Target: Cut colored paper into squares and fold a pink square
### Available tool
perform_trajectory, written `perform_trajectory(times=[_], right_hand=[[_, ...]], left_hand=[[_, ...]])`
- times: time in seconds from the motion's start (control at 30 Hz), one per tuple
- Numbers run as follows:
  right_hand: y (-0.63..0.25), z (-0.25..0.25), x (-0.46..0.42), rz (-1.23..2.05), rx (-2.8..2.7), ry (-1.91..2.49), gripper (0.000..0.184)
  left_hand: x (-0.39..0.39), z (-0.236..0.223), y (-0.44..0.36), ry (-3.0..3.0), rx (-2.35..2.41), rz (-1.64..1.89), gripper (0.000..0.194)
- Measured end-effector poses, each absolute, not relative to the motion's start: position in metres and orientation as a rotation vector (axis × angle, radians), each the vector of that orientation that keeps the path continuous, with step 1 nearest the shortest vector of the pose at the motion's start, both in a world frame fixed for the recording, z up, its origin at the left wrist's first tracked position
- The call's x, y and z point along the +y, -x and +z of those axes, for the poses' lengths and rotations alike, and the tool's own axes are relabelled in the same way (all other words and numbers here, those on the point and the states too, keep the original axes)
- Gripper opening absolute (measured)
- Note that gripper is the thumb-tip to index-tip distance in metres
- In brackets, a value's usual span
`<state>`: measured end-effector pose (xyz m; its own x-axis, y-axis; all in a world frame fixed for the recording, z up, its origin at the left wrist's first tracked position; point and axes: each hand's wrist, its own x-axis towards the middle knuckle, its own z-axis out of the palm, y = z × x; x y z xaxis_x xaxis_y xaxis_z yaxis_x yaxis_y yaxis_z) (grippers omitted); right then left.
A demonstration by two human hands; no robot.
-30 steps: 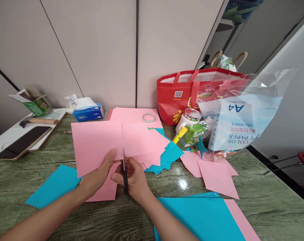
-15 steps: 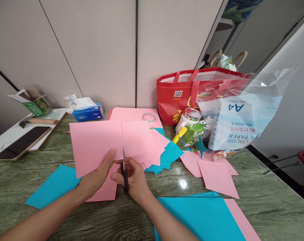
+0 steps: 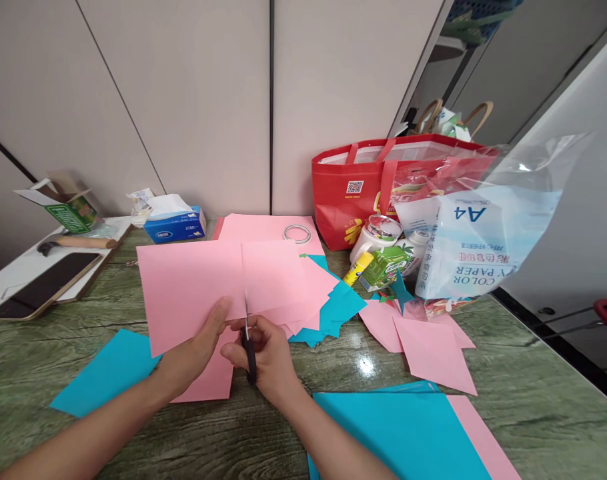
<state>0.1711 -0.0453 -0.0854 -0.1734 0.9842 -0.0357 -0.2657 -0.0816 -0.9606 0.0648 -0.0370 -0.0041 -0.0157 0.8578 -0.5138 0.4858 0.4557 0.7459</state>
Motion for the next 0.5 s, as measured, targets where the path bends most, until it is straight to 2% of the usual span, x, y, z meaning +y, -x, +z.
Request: perform_trajectory(times=[0.3, 0.5], right_hand=[[-0.1696, -0.0890, -0.0451, 1.473, -1.096, 1.003, 0.032], [-0.1727, -0.0841, -0.0425, 1.404, -1.071, 0.989, 0.037]], left_hand=[[-0.0379, 0.0019, -0.0687, -1.056, 1.668, 0.362, 0.066], [-0.0379, -0.0049, -0.0650, -1.147, 1.633, 0.551, 0.053]])
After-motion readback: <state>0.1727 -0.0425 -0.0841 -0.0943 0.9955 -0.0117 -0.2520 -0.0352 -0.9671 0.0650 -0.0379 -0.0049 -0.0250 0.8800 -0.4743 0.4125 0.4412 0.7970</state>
